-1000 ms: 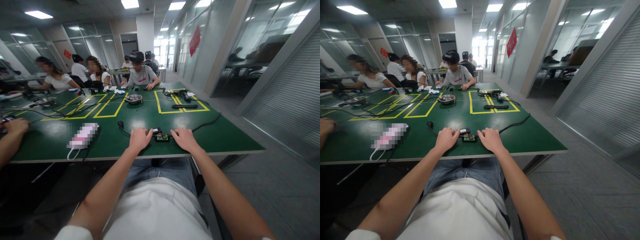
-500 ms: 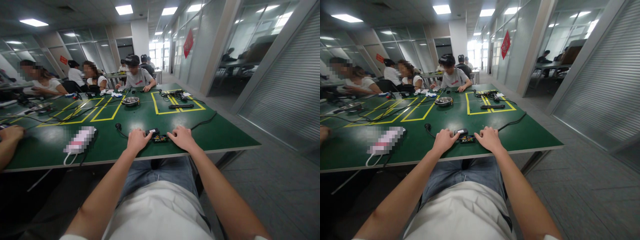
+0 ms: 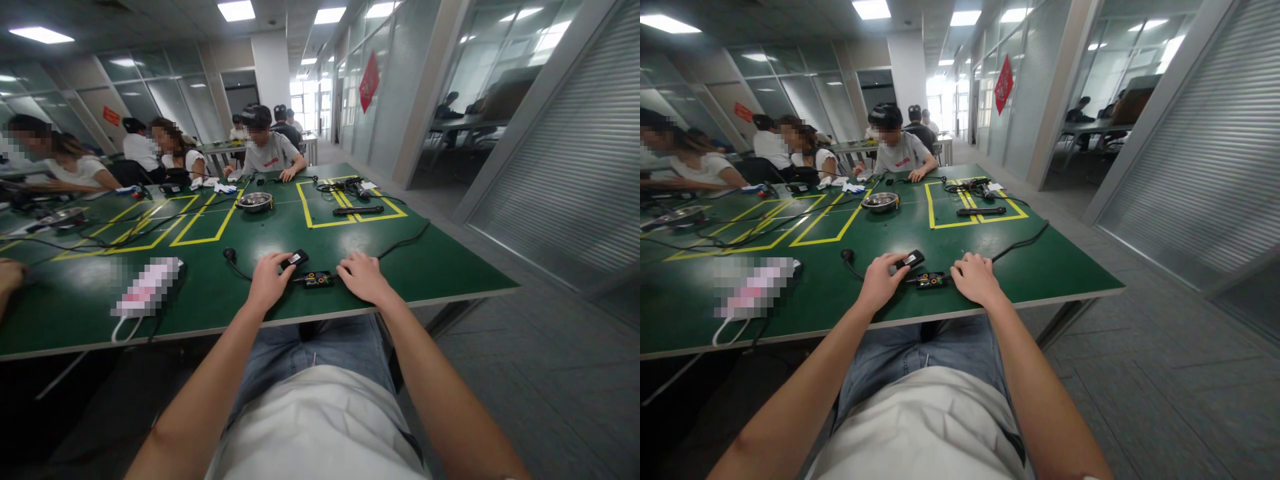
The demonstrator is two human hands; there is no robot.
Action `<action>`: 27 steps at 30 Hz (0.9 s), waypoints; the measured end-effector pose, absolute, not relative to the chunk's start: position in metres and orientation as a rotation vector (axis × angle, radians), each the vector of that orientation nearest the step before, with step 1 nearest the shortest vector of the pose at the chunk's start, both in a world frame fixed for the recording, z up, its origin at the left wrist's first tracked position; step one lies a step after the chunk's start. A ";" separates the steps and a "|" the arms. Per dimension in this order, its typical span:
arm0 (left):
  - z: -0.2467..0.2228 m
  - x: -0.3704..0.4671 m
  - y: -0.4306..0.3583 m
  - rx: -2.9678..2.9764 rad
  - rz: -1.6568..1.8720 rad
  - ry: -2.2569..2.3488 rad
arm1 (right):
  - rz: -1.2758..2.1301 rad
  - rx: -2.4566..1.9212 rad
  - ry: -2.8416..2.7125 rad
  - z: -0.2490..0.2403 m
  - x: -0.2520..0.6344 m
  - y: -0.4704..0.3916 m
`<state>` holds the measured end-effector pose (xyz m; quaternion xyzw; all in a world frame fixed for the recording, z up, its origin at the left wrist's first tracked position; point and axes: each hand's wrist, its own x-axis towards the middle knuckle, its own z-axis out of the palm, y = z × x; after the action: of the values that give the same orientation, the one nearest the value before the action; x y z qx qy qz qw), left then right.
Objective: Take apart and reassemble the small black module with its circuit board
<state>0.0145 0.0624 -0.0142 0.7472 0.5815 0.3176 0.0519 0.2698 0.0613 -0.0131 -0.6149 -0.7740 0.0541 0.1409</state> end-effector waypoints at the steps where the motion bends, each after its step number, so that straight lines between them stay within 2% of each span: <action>1: -0.015 0.015 0.060 2.339 1.026 1.646 | 0.151 -1.773 -2.237 -0.014 0.270 0.061; 5: -0.013 0.020 0.049 2.638 0.893 1.190 | 0.137 -1.770 -2.235 -0.016 0.269 0.062; 8: -0.011 0.023 0.046 2.709 0.767 1.121 | 0.131 -1.770 -2.230 -0.015 0.269 0.062; 22: -0.011 0.023 0.044 2.666 0.849 1.171 | 0.157 -1.750 -2.220 -0.014 0.270 0.061; 27: -0.016 0.020 0.056 2.417 1.069 1.563 | 0.184 -1.757 -2.207 -0.013 0.271 0.062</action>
<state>0.0202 0.0562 -0.0158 0.7867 0.5087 0.3478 0.0354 0.2711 0.0618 -0.0133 -0.6137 -0.7712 0.0641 0.1566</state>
